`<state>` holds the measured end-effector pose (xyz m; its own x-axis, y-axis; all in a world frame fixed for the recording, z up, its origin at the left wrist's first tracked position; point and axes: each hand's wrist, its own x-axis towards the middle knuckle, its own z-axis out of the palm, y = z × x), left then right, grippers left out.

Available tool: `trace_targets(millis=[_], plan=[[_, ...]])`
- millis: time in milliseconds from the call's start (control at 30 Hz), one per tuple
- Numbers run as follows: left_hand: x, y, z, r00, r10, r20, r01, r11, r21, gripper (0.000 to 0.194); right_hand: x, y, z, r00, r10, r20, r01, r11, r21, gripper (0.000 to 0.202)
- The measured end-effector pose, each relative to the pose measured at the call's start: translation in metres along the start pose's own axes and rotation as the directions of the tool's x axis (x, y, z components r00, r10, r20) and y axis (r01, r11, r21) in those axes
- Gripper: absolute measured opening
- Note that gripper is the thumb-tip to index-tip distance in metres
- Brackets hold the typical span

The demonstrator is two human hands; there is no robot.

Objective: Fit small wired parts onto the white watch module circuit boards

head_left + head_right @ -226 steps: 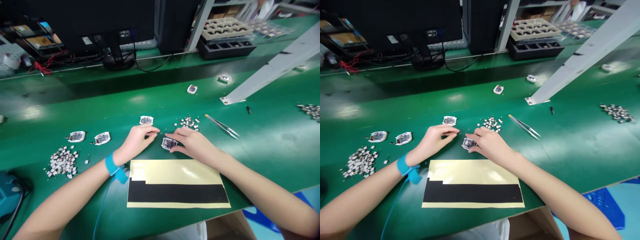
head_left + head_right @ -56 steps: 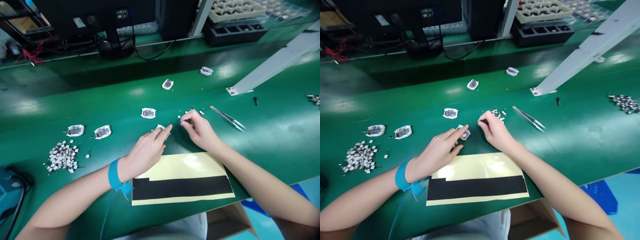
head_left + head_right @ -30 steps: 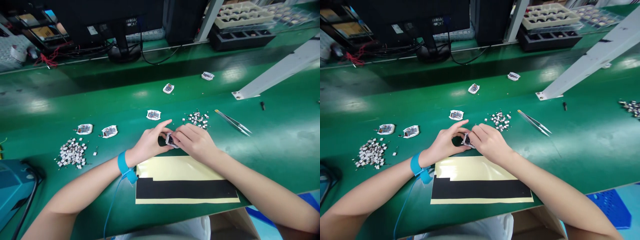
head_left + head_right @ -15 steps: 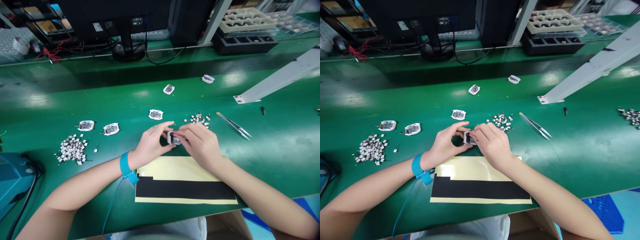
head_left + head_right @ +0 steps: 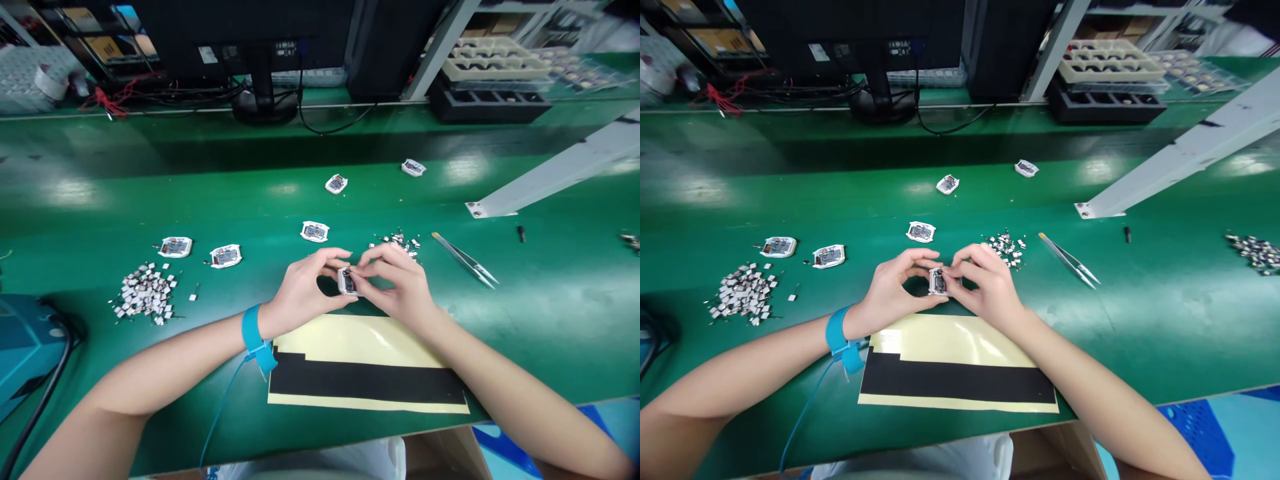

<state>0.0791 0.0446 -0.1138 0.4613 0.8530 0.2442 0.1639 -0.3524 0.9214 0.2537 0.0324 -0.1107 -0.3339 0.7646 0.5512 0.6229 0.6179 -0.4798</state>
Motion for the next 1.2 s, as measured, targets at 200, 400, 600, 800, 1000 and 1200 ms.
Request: trace_targets(millis=[200, 400, 600, 800, 1000, 1200], plan=[[-0.001, -0.001, 0.002, 0.998, -0.032, 0.047, 0.034, 0.998, -0.043, 0.052, 0.003, -0.007, -0.012, 0.976, -0.186, 0.115, 0.214, 0.926, -0.312, 0.006], [-0.001, 0.002, 0.001, 0.995, -0.058, 0.087, 0.061, 0.998, -0.03, 0.055, 0.01, -0.015, -0.014, 0.944, -0.245, 0.222, 0.316, 0.867, -0.385, 0.016], [-0.003, 0.004, -0.001, 0.996, -0.052, 0.075, 0.054, 0.998, -0.027, 0.054, 0.022, -0.025, -0.018, 0.811, -0.345, 0.472, 0.562, 0.682, -0.468, 0.017], [-0.021, -0.002, -0.027, 0.987, -0.151, 0.05, 0.145, 0.984, 0.105, 0.054, 0.049, -0.003, -0.005, 0.714, -0.36, 0.6, 0.539, 0.83, -0.143, 0.029], [-0.047, -0.022, -0.083, 0.972, -0.2, -0.12, 0.229, 0.721, 0.654, 0.044, 0.098, 0.051, 0.021, 0.698, -0.201, 0.688, 0.4, 0.906, -0.141, 0.072], [-0.035, 0.0, -0.085, 0.999, 0.01, 0.044, -0.042, 0.581, 0.813, 0.026, 0.107, 0.044, 0.022, 0.625, -0.179, 0.759, 0.445, 0.881, -0.159, 0.036]])
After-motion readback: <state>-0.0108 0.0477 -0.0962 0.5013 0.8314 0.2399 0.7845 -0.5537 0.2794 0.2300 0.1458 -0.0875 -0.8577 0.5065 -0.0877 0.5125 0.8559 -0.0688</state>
